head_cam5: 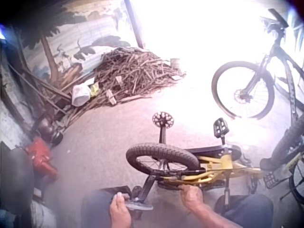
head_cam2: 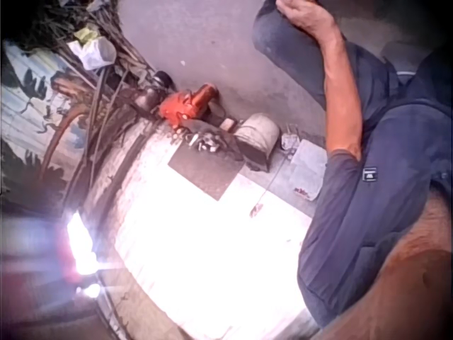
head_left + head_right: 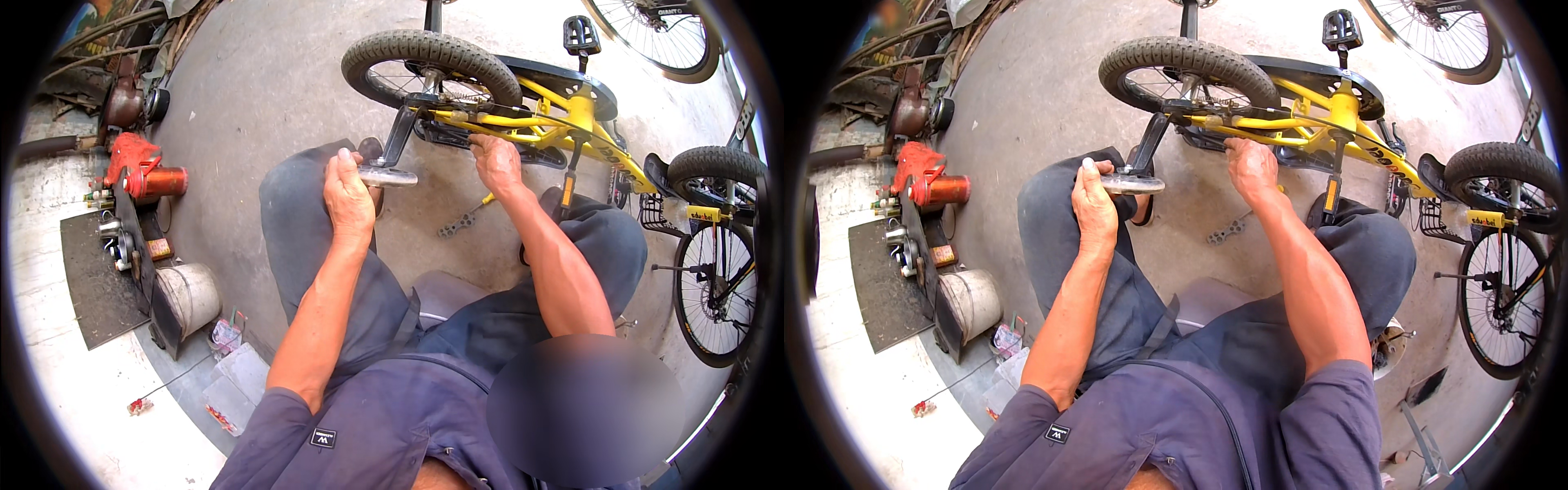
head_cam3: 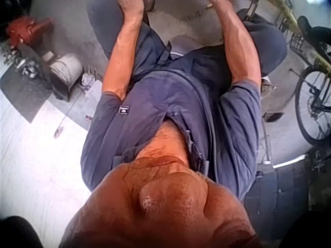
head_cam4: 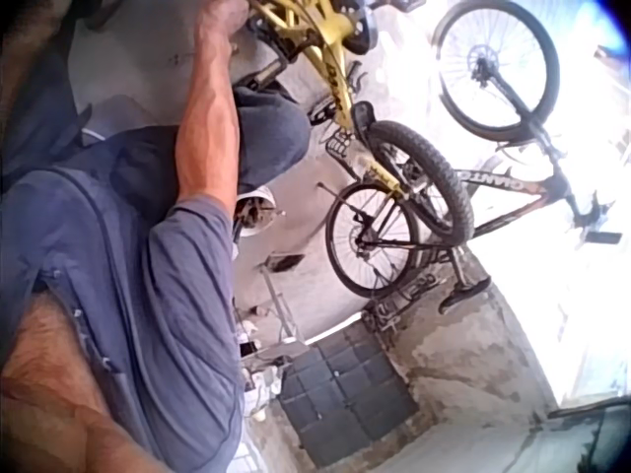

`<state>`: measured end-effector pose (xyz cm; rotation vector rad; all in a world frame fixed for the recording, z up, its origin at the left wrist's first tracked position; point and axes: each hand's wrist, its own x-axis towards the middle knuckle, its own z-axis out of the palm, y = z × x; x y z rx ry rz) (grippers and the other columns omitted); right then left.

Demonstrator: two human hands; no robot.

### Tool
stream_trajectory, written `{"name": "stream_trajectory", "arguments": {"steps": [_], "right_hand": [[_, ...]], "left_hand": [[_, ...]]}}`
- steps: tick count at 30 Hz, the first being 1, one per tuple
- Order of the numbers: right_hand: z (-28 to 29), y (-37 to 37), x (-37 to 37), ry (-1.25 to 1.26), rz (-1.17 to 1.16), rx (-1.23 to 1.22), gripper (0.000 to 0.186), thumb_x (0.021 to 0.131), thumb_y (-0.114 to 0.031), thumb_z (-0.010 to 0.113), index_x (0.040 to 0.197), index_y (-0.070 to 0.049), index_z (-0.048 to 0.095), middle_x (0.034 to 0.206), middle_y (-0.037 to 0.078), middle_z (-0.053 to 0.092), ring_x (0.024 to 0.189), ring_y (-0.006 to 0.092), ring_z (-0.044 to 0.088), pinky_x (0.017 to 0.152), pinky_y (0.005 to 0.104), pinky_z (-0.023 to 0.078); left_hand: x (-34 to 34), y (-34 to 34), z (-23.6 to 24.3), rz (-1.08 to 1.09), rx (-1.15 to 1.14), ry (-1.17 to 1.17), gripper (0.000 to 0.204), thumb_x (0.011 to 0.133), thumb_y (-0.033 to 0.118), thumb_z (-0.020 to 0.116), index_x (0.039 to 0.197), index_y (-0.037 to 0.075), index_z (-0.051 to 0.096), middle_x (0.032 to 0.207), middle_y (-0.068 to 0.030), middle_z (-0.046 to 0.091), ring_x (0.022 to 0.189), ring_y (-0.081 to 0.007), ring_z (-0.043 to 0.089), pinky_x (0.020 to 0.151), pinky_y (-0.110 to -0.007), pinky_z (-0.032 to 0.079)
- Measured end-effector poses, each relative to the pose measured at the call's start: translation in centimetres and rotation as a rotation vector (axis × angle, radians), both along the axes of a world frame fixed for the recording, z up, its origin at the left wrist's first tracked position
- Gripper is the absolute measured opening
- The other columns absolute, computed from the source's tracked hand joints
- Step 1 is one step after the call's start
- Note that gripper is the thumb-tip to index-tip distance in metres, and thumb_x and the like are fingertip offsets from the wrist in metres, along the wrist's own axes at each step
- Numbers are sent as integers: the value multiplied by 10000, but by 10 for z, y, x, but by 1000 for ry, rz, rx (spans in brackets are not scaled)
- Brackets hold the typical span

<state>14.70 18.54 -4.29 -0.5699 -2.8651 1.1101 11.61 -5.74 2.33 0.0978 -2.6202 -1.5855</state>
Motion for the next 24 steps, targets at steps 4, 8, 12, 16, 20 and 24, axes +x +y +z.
{"name": "stream_trajectory", "arguments": {"steps": [4,8,12,16,20,24], "right_hand": [[-2,-1,0,11,-14,-5,269,869,-177,611,1094,-67,706,1042,192,685,1009,364,640,905,402,488],[-7,0,1,10,-14,-42,288,867,-189,601,1104,-62,702,1041,207,680,1016,375,636,912,403,482],[-9,-2,0,-50,-34,-84,310,865,-208,593,1118,-62,697,1047,217,675,1027,383,630,922,406,476],[-14,0,0,-37,35,-7,296,863,-188,601,1130,-107,700,1051,212,674,1035,379,628,901,436,488],[-14,-1,-1,-29,17,-36,295,865,-183,597,1127,-95,700,1048,214,675,1034,379,628,899,439,490],[-16,0,-1,-33,18,-43,296,866,-179,594,1126,-86,699,1052,218,675,1038,383,626,903,439,489]], "left_hand": [[3,-1,4,-45,-14,-2,494,1032,428,393,1031,-26,589,1027,-167,592,964,-293,565,883,-378,438],[12,3,19,-159,-116,152,423,1017,376,466,1116,-22,567,1067,-194,571,1002,-323,558,899,-391,437],[19,4,27,-233,-130,108,628,832,386,750,1236,-21,494,1252,-216,477,1121,-352,513,951,-404,438],[21,0,26,-284,-307,189,709,737,336,833,1266,7,495,1343,-182,450,1203,-322,493,947,-406,470],[29,4,31,-283,-347,282,640,711,263,850,1207,9,535,1342,-190,457,1211,-344,490,986,-416,442],[25,3,37,-336,-396,278,514,709,163,819,1127,8,563,1269,-191,510,1162,-351,522,979,-414,440]]}}
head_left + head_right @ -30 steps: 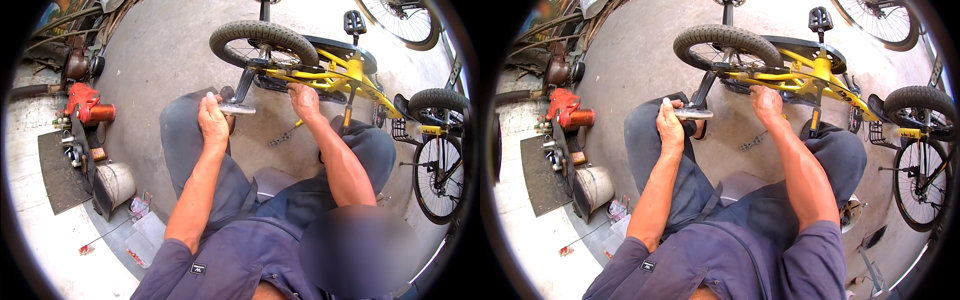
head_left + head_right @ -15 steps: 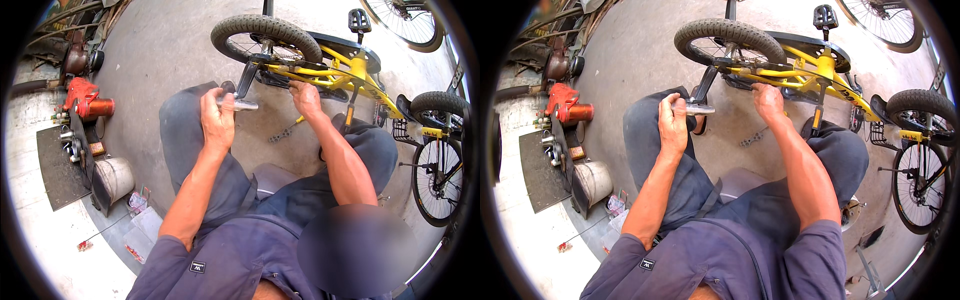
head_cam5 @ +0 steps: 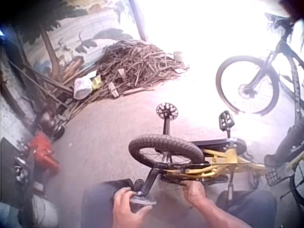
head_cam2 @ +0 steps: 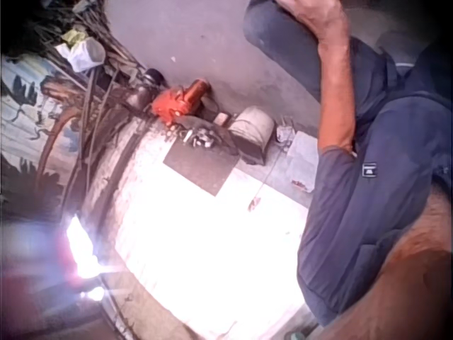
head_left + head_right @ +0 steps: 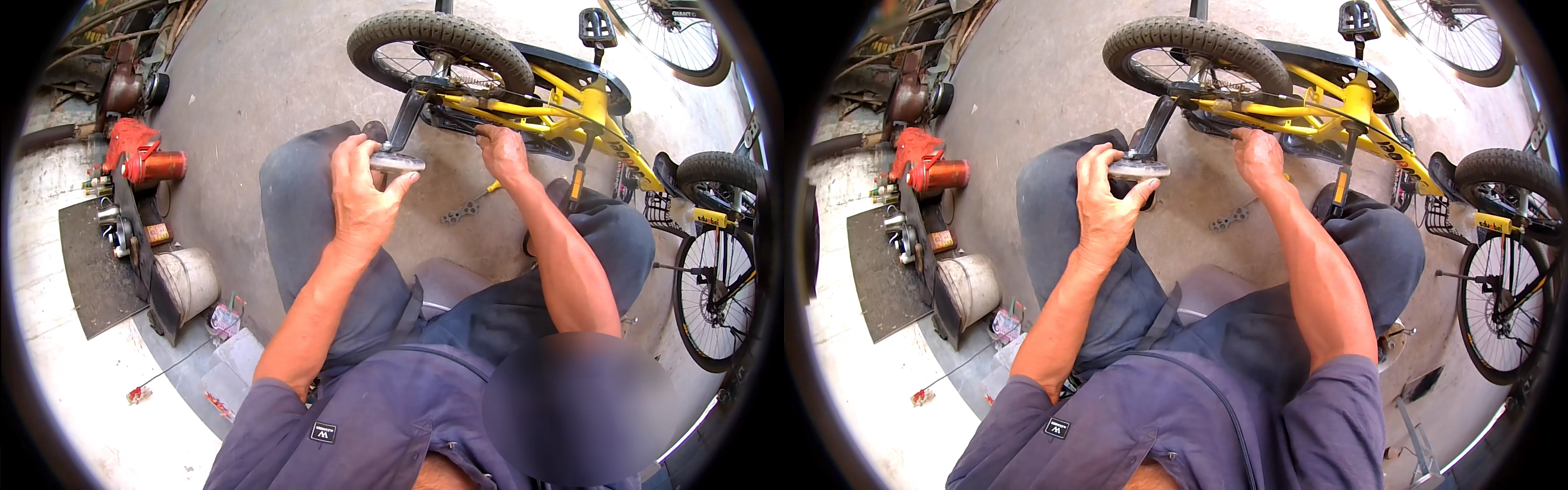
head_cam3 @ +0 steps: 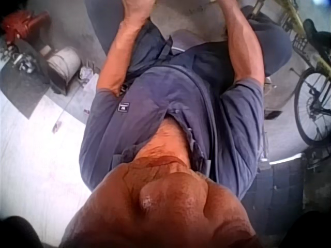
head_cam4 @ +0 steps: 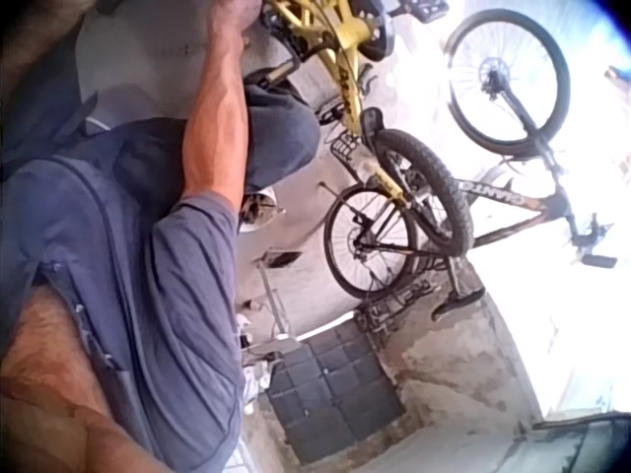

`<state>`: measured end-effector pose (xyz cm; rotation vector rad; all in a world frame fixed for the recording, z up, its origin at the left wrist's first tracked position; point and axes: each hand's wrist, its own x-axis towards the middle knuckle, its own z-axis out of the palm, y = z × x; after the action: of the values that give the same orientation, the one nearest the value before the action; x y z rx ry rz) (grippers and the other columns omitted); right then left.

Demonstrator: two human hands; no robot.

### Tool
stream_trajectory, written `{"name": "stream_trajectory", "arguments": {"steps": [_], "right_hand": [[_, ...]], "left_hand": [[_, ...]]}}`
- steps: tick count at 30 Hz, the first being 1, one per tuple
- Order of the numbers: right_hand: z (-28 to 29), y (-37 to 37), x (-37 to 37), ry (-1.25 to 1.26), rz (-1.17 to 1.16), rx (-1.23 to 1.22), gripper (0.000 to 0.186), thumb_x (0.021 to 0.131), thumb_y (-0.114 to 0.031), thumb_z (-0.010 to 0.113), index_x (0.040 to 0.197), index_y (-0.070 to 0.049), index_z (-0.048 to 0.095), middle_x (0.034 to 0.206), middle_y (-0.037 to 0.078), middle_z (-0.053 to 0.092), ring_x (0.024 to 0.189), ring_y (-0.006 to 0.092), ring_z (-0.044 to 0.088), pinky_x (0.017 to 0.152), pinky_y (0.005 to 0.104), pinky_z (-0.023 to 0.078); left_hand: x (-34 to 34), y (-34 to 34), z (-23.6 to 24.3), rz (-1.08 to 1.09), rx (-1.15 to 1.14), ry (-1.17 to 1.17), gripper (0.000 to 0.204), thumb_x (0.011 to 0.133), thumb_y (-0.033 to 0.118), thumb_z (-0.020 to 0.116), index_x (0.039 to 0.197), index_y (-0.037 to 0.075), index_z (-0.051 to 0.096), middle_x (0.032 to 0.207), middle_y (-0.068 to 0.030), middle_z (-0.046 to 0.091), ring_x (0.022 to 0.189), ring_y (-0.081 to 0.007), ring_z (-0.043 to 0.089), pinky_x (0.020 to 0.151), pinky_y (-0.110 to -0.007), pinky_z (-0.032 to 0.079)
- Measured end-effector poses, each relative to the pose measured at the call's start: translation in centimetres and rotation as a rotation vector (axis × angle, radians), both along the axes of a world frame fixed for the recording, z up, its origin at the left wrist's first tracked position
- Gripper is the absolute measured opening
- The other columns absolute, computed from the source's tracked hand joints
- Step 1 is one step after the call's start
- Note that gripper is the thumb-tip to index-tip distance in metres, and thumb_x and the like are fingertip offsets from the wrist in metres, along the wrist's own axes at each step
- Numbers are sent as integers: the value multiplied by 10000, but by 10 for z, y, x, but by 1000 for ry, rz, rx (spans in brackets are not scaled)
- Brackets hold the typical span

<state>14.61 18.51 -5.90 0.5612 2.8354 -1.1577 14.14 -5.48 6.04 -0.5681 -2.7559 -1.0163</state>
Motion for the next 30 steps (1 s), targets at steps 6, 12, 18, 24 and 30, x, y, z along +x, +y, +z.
{"name": "stream_trajectory", "arguments": {"steps": [6,12,18,24,30], "right_hand": [[8,-2,-1,-29,-12,-14,297,862,-179,606,1113,-52,699,1072,214,672,1055,378,625,938,400,472],[-3,4,-3,-25,-14,-8,298,857,-182,611,1111,-52,698,1066,213,675,1050,368,630,929,396,476],[2,1,-3,-20,14,15,308,843,-200,630,1105,-54,700,1044,209,684,1013,361,649,912,384,487],[-9,5,-4,-54,38,20,341,836,-198,627,1135,-49,691,992,192,706,941,330,680,875,369,501],[-16,8,-3,3,61,69,339,865,-183,610,1154,-21,680,843,134,717,753,201,681,736,321,513]], "left_hand": [[-11,-13,3,-87,-60,-12,305,725,-25,659,1019,4,581,1069,-156,591,1030,-330,581,903,-384,473],[-10,-8,8,-173,-107,90,301,706,-48,648,999,9,611,1000,-134,596,948,-342,573,831,-415,486],[-22,-12,18,-169,-169,95,278,716,-38,637,988,10,608,977,-136,584,964,-345,564,832,-418,491],[-11,-17,4,-140,60,-14,341,704,-56,578,1040,-1,594,1078,-172,582,1052,-354,565,889,-407,482],[-8,-17,-3,99,463,-302,484,755,-25,523,1236,12,552,1329,-160,493,1230,-265,496,955,-364,470]]}}
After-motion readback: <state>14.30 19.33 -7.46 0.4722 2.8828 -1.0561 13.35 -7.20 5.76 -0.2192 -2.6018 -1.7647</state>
